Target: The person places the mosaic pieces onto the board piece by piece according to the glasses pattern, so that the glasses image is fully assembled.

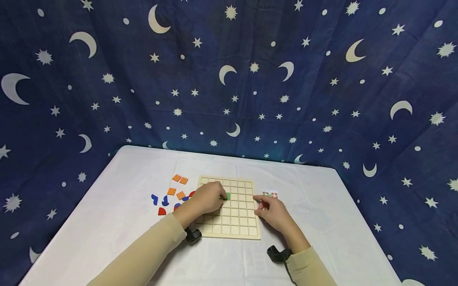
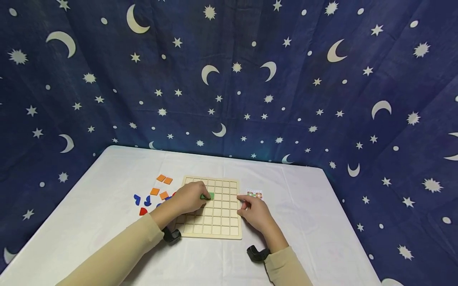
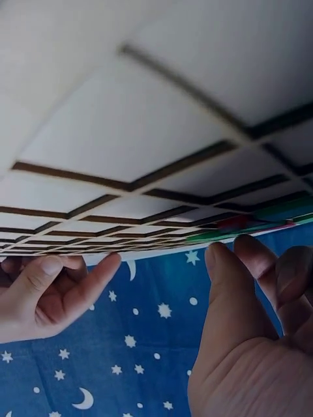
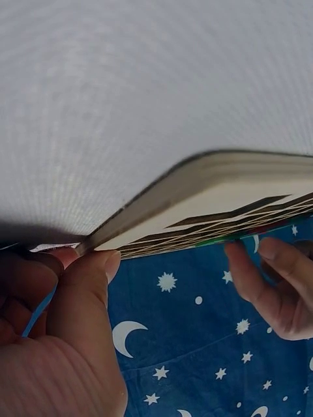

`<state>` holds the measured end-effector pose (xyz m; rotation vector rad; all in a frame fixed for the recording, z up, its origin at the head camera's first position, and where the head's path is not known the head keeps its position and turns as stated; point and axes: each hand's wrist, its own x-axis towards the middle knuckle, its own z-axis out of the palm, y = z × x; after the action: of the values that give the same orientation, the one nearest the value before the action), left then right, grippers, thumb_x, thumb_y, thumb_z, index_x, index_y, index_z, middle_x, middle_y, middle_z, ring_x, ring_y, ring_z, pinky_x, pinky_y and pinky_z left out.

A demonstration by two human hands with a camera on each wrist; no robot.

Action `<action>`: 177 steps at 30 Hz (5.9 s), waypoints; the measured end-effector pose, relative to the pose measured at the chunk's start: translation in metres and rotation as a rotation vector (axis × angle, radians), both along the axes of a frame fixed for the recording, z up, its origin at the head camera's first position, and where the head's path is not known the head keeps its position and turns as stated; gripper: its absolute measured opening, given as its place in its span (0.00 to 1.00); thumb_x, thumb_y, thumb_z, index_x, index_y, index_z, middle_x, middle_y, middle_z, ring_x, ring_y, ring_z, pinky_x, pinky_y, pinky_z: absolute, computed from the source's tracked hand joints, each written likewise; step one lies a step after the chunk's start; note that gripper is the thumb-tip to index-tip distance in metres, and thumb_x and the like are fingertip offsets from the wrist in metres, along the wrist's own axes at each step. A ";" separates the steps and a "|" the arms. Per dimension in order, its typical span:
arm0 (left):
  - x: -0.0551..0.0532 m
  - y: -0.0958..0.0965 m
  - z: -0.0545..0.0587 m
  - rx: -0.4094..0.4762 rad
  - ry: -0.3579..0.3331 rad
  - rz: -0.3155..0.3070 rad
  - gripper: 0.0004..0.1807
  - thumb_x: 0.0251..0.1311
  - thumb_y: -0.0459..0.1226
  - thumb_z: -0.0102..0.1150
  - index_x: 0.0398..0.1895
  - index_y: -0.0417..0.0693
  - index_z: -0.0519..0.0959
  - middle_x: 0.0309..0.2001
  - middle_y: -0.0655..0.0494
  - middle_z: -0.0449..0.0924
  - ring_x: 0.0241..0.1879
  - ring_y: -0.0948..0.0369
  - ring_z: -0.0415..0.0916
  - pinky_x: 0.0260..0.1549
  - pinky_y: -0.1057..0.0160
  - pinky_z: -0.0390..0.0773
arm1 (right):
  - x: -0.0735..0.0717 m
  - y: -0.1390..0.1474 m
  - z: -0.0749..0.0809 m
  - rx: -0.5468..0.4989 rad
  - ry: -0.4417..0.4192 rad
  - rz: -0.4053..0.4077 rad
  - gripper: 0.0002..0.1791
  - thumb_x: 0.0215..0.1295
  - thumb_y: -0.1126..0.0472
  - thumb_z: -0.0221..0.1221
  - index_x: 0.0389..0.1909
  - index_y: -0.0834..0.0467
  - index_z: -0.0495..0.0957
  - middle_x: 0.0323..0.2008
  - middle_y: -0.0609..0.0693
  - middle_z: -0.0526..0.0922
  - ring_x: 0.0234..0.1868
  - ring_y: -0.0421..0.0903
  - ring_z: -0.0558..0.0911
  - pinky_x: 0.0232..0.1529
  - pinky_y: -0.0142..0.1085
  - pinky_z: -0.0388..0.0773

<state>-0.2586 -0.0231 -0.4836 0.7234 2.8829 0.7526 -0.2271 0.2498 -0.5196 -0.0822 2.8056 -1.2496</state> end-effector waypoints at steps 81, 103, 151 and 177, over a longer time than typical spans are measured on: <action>-0.014 -0.044 0.002 0.081 -0.117 0.113 0.08 0.67 0.39 0.72 0.44 0.50 0.83 0.30 0.56 0.77 0.31 0.59 0.73 0.33 0.61 0.71 | -0.001 0.000 -0.002 0.041 0.004 -0.014 0.27 0.62 0.68 0.73 0.64 0.53 0.84 0.31 0.46 0.80 0.29 0.44 0.74 0.27 0.32 0.69; -0.016 0.042 -0.005 -0.020 -0.056 0.093 0.07 0.65 0.39 0.74 0.42 0.50 0.86 0.39 0.57 0.85 0.37 0.59 0.79 0.42 0.57 0.81 | -0.003 0.001 -0.002 0.047 -0.006 -0.022 0.27 0.62 0.67 0.74 0.63 0.52 0.85 0.31 0.46 0.80 0.31 0.43 0.74 0.29 0.32 0.69; -0.014 -0.057 0.031 0.155 -0.159 0.255 0.15 0.58 0.29 0.73 0.49 0.48 0.91 0.40 0.52 0.86 0.39 0.55 0.78 0.34 0.62 0.78 | -0.003 0.004 -0.001 0.030 0.011 0.009 0.28 0.62 0.67 0.74 0.64 0.53 0.84 0.31 0.46 0.80 0.24 0.42 0.74 0.24 0.32 0.70; -0.017 -0.086 -0.009 0.066 -0.166 0.298 0.09 0.58 0.31 0.77 0.40 0.47 0.87 0.36 0.53 0.82 0.38 0.55 0.76 0.44 0.55 0.78 | 0.001 0.001 -0.001 0.014 0.005 -0.001 0.27 0.63 0.68 0.73 0.64 0.54 0.84 0.31 0.47 0.80 0.23 0.43 0.75 0.23 0.33 0.72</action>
<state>-0.2760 -0.1093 -0.4923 0.2229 2.8552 0.8946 -0.2266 0.2508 -0.5205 -0.0832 2.8186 -1.2312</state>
